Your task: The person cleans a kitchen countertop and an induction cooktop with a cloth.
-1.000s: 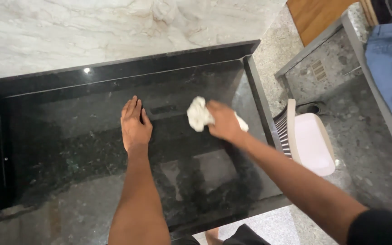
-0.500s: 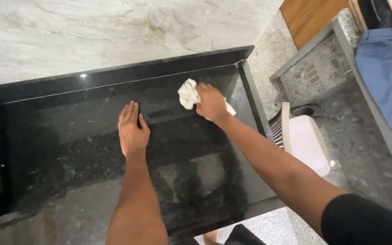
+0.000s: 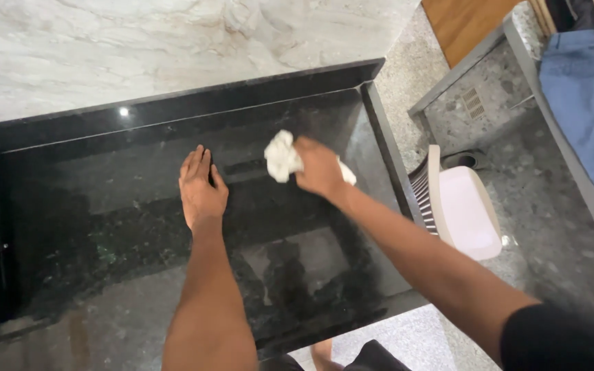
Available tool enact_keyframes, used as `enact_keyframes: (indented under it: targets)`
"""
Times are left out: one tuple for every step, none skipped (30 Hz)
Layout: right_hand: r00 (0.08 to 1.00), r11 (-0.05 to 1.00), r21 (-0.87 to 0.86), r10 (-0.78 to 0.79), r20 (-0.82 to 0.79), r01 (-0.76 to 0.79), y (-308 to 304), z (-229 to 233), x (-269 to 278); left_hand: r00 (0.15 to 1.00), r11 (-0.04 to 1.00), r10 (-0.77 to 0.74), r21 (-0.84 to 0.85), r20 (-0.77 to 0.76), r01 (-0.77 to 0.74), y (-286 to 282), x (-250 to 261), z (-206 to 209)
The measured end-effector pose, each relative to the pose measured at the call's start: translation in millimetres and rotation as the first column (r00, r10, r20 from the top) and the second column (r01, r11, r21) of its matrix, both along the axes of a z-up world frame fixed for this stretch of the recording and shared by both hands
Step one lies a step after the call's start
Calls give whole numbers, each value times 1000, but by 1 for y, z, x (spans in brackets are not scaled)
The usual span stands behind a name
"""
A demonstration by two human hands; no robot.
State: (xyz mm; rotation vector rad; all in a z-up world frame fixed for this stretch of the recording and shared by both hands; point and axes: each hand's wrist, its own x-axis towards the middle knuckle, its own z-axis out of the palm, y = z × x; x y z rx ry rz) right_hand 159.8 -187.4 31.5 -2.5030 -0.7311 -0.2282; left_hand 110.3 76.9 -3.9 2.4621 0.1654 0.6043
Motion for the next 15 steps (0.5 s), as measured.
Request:
enact_keyframes:
  targets:
    - [1000, 1000, 1, -5, 3, 5, 0, -1, -21, 1000, 1000, -5, 1, 3, 5, 0, 0, 2]
    - [999, 999, 9, 45, -24, -45, -1, -1, -41, 1000, 1000, 1, -4, -15, -1, 1, 0, 5]
    - [994, 995, 16, 97, -53, -97, -2, -2, -62, 999, 1000, 8, -11, -35, -9, 0, -1, 6]
    - [994, 995, 15, 95, -53, -94, -2, 3, -72, 999, 1000, 6, -13, -35, -6, -1, 1, 6]
    - [994, 994, 17, 109, -33, -108, -1, 8, -82, 1000, 1000, 4, -19, -24, -4, 0, 0, 6]
    - [992, 992, 20, 122, -14, -122, 1, 14, -93, 1000, 1000, 2, -25, -13, -2, 0, 0, 5]
    - [993, 993, 21, 121, -13, -120, -1, 13, -87, 1000, 1000, 0, -24, -12, -1, 0, -2, 6]
    - [987, 987, -19, 161, -13, -161, -2, 12, -81, 1000, 1000, -4, -24, -9, 4, 0, -4, 6]
    - [980, 978, -61, 201, -13, -201, -4, 12, -74, 1000, 1000, -9, -26, -4, 9, -1, -4, 7]
    - [980, 978, -62, 199, -11, -199, -2, 10, -62, 1000, 1000, -11, -26, -2, 11, -1, -2, 7]
    - [984, 982, -71, 177, 6, -176, 2, 8, -48, 1000, 1000, -9, -24, -3, 9, -1, -1, 6]
    - [988, 985, -81, 155, 22, -152, 5, 5, -35, 1000, 1000, -7, -23, -4, 6, 0, -1, 4]
    - [987, 984, -78, 159, 22, -157, 10, 2, -20, 1000, 1000, -2, -20, -5, 2, 0, -1, 5]
    - [992, 989, -92, 118, 52, -113, 15, 0, -6, 1000, 1000, -5, -22, -2, 5, 1, -1, 5]
    - [994, 992, -103, 76, 82, -67, 19, -4, 8, 1000, 1000, -10, -24, -1, 10, 0, -1, 5]
